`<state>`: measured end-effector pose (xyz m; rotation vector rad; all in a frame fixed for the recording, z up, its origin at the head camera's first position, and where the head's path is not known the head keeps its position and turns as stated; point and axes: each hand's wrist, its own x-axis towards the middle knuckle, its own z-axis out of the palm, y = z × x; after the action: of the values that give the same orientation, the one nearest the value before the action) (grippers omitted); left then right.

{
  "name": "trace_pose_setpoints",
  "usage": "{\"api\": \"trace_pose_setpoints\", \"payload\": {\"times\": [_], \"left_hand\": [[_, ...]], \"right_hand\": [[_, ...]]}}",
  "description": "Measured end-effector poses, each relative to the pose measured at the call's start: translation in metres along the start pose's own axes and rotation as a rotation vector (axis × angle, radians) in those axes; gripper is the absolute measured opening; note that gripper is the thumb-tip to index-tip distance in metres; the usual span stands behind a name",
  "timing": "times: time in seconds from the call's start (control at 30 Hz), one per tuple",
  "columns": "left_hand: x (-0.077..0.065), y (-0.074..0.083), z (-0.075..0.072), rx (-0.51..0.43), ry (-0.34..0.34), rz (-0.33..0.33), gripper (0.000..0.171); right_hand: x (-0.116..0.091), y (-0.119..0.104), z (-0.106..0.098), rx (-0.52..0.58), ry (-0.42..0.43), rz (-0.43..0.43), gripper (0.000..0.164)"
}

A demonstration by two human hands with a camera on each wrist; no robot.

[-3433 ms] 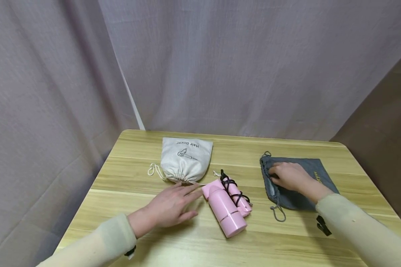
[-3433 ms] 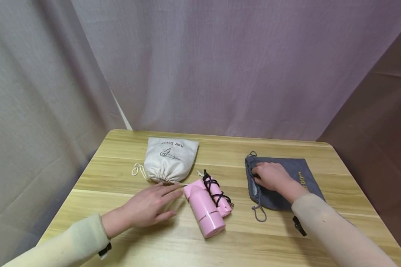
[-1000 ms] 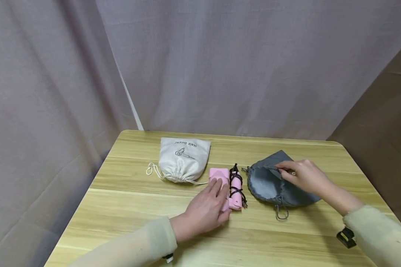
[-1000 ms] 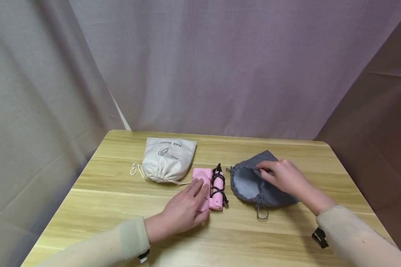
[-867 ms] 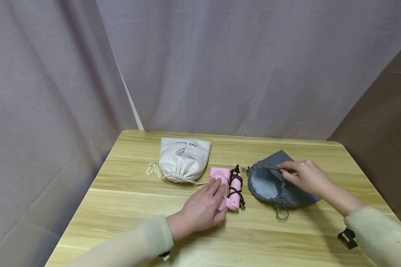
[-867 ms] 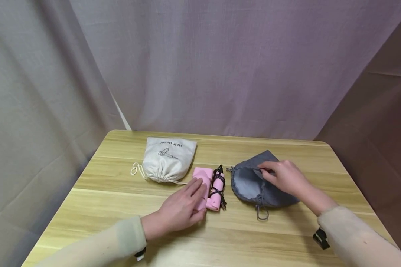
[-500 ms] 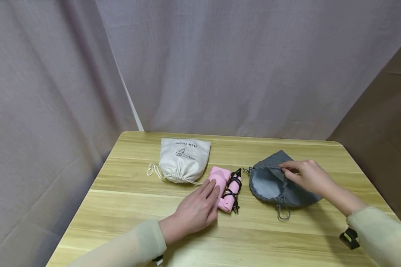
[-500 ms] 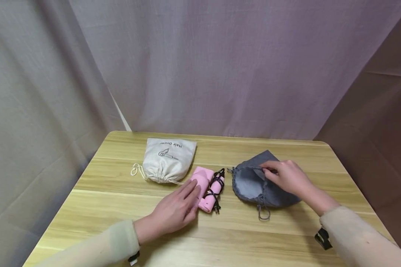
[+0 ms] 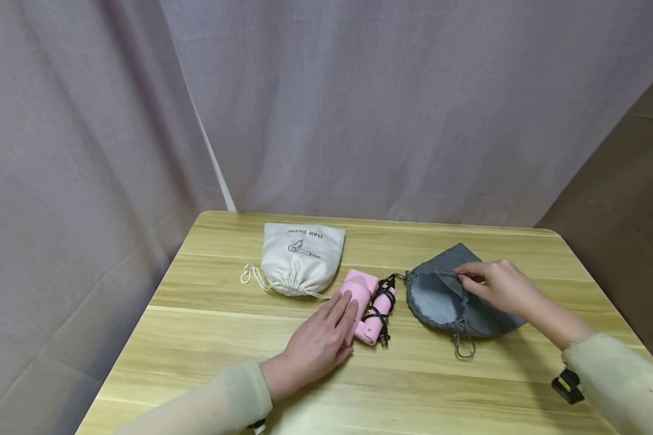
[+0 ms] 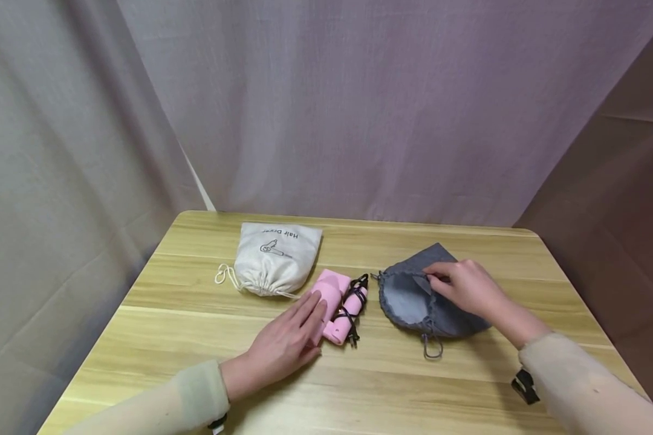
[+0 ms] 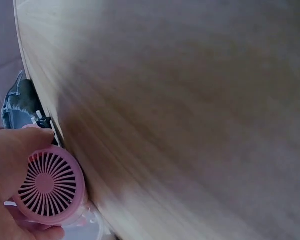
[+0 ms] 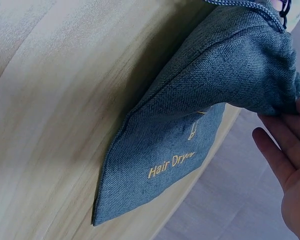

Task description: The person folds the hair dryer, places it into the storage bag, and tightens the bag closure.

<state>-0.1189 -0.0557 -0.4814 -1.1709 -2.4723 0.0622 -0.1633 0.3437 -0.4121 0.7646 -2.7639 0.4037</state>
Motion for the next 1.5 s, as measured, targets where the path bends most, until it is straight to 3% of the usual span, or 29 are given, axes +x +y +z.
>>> {"api": "trace_pose_setpoints", "payload": {"times": [0.53,1.27,1.5], "left_hand": [[0.003,-0.011,0.001,0.09,0.2,0.072,0.069],[-0.002,-0.015,0.013,0.159,0.208,0.107,0.071],[-0.002,-0.014,0.014,0.179,0.2,0.104,0.059]], "right_hand": [[0.004,0.0,0.005,0.012,0.0,-0.003,0.02],[0.007,-0.005,0.006,0.027,-0.042,0.008,0.02],[0.008,-0.005,0.007,0.028,-0.052,0.011,0.02]]}}
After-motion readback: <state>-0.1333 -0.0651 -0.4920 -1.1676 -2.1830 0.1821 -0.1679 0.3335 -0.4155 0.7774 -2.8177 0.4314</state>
